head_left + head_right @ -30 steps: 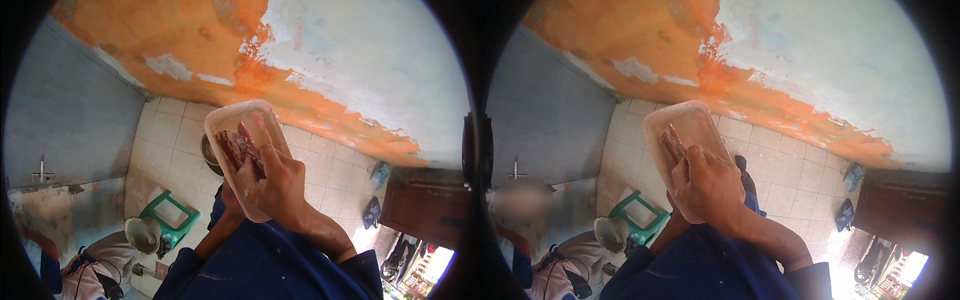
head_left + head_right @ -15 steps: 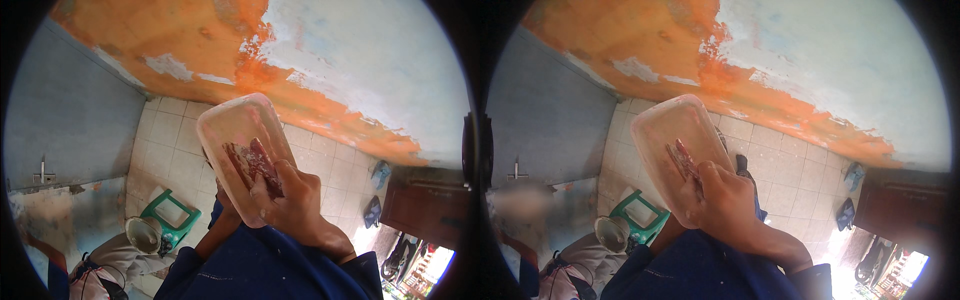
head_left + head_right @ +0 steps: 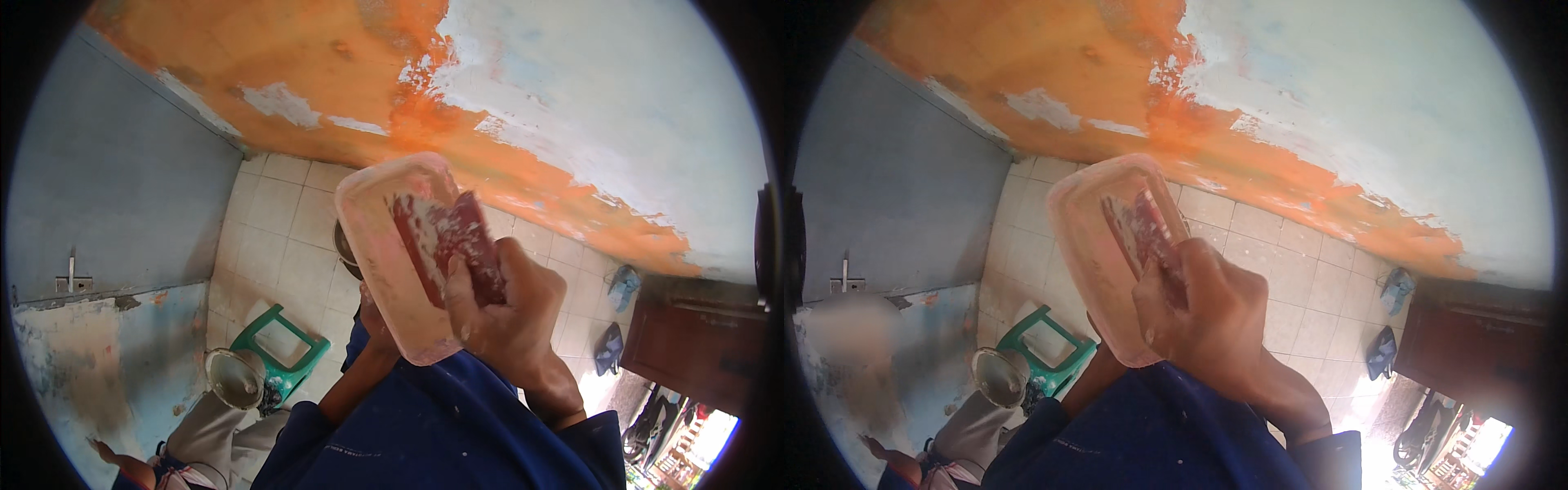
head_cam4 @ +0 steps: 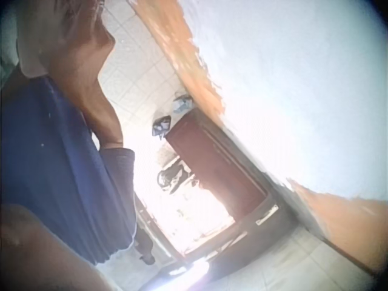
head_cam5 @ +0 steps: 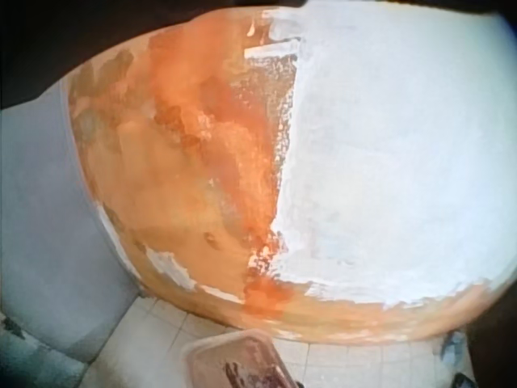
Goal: The person uses a scraper to mix and apply a substance from a tray, then picks up a cloth to clean the tool.
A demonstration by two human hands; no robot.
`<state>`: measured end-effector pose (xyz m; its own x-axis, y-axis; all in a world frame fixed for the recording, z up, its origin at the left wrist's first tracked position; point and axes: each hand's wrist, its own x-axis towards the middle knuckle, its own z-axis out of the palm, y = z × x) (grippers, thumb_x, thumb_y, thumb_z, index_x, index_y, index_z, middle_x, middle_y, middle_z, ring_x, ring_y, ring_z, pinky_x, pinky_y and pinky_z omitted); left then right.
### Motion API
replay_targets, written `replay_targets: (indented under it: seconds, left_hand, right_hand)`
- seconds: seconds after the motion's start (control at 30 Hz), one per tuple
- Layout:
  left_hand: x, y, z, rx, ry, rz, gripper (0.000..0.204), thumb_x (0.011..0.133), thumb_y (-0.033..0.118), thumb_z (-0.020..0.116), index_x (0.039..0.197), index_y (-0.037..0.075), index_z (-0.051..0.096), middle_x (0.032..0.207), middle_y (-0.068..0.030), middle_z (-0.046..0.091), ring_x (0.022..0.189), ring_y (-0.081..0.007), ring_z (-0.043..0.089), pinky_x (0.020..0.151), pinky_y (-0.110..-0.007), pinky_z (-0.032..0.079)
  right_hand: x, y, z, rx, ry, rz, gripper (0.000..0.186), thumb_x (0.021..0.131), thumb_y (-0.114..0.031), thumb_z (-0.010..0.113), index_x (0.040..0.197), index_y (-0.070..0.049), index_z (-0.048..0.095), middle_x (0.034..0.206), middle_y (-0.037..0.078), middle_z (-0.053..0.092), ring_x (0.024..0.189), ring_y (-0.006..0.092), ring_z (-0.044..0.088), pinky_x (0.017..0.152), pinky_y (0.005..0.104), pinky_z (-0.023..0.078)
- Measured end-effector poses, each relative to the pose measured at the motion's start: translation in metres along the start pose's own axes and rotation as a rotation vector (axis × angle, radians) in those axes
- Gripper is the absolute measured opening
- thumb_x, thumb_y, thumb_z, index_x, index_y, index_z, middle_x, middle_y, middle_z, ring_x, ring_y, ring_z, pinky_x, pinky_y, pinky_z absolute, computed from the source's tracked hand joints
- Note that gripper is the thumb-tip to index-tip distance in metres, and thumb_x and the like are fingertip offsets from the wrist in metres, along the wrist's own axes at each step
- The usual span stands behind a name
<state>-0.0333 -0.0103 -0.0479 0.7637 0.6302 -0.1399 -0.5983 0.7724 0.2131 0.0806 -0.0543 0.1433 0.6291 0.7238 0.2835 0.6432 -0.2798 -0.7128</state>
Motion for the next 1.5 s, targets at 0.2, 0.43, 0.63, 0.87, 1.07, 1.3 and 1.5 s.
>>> replay_targets:
  seconds: [0.2, 0.43, 0.63, 0.87, 1.07, 1.3, 1.5]
  left_hand:
    - [0.009, -0.008, 0.006, 0.875, 0.099, 0.253, 0.066, 0.092, 0.016, 0.058, 0.145, -0.001, 0.024, 0.141, -0.0153, 0.040, 0.127, -0.0252, 0.046, 0.106, -0.035, 0.039]
    - [0.016, -0.012, 0.015, 1.083, 0.142, 0.226, 0.064, 0.093, 0.020, 0.054, 0.147, 0.002, 0.023, 0.142, -0.0134, 0.039, 0.129, -0.0243, 0.044, 0.108, -0.035, 0.036]
    - [0.014, -0.012, 0.019, 0.973, 0.131, 0.154, 0.063, 0.094, 0.023, 0.052, 0.147, 0.005, 0.022, 0.143, -0.0118, 0.038, 0.130, -0.0235, 0.041, 0.109, -0.035, 0.035]
    - [0.010, -0.018, 0.015, 1.087, 0.206, 0.133, 0.062, 0.096, 0.026, 0.048, 0.149, 0.008, 0.021, 0.144, -0.0100, 0.036, 0.132, -0.0225, 0.039, 0.111, -0.036, 0.033]
    - [0.000, -0.018, 0.004, -0.248, 0.099, -0.048, 0.064, 0.095, 0.051, 0.036, 0.149, 0.017, 0.027, 0.148, -0.0082, 0.033, 0.134, -0.0247, 0.037, 0.113, -0.041, 0.032]
    - [0.009, 0.005, 0.080, 0.730, -0.002, 0.135, 0.060, 0.097, 0.025, 0.045, 0.149, 0.009, 0.018, 0.144, -0.0091, 0.034, 0.133, -0.0207, 0.037, 0.112, -0.035, 0.030]
    - [-0.001, -0.003, 0.024, 0.466, 0.096, 0.079, 0.063, 0.096, 0.048, 0.036, 0.147, 0.014, 0.025, 0.146, -0.0115, 0.035, 0.129, -0.0270, 0.044, 0.106, -0.044, 0.041]
  right_hand:
    - [-0.013, 0.012, 0.026, -0.005, -0.059, -0.107, 0.017, 0.076, -0.007, 0.069, 0.079, 0.003, 0.055, 0.059, 0.017, 0.058, 0.047, 0.0308, 0.061, 0.044, 0.0364, 0.047]
    - [-0.007, 0.016, 0.027, 0.016, 0.044, -0.070, 0.019, 0.077, -0.007, 0.069, 0.075, 0.001, 0.052, 0.060, 0.019, 0.058, 0.048, 0.0297, 0.060, 0.044, 0.0359, 0.046]
    - [0.004, -0.001, -0.001, 0.047, 0.020, 0.035, 0.022, 0.079, -0.011, 0.069, 0.072, 0.002, 0.053, 0.059, 0.017, 0.057, 0.045, 0.0217, 0.055, 0.045, 0.0311, 0.043]
    - [-0.004, 0.007, 0.002, 0.008, -0.209, 0.003, 0.018, 0.077, -0.010, 0.068, 0.078, 0.002, 0.054, 0.063, 0.021, 0.059, 0.051, 0.0342, 0.061, 0.048, 0.0389, 0.048]
    - [-0.006, 0.003, 0.013, -0.050, -0.207, 0.002, 0.019, 0.077, -0.013, 0.066, 0.080, 0.002, 0.054, 0.065, 0.022, 0.061, 0.053, 0.0376, 0.062, 0.049, 0.0410, 0.050]
    - [-0.003, 0.000, 0.003, 0.006, -0.183, 0.046, 0.018, 0.078, -0.012, 0.066, 0.079, 0.002, 0.053, 0.066, 0.022, 0.061, 0.052, 0.0371, 0.061, 0.047, 0.0400, 0.050]
    - [-0.009, -0.001, 0.013, 0.035, -0.178, 0.016, 0.019, 0.079, -0.012, 0.065, 0.077, 0.002, 0.052, 0.065, 0.022, 0.059, 0.051, 0.0370, 0.060, 0.047, 0.0411, 0.049]
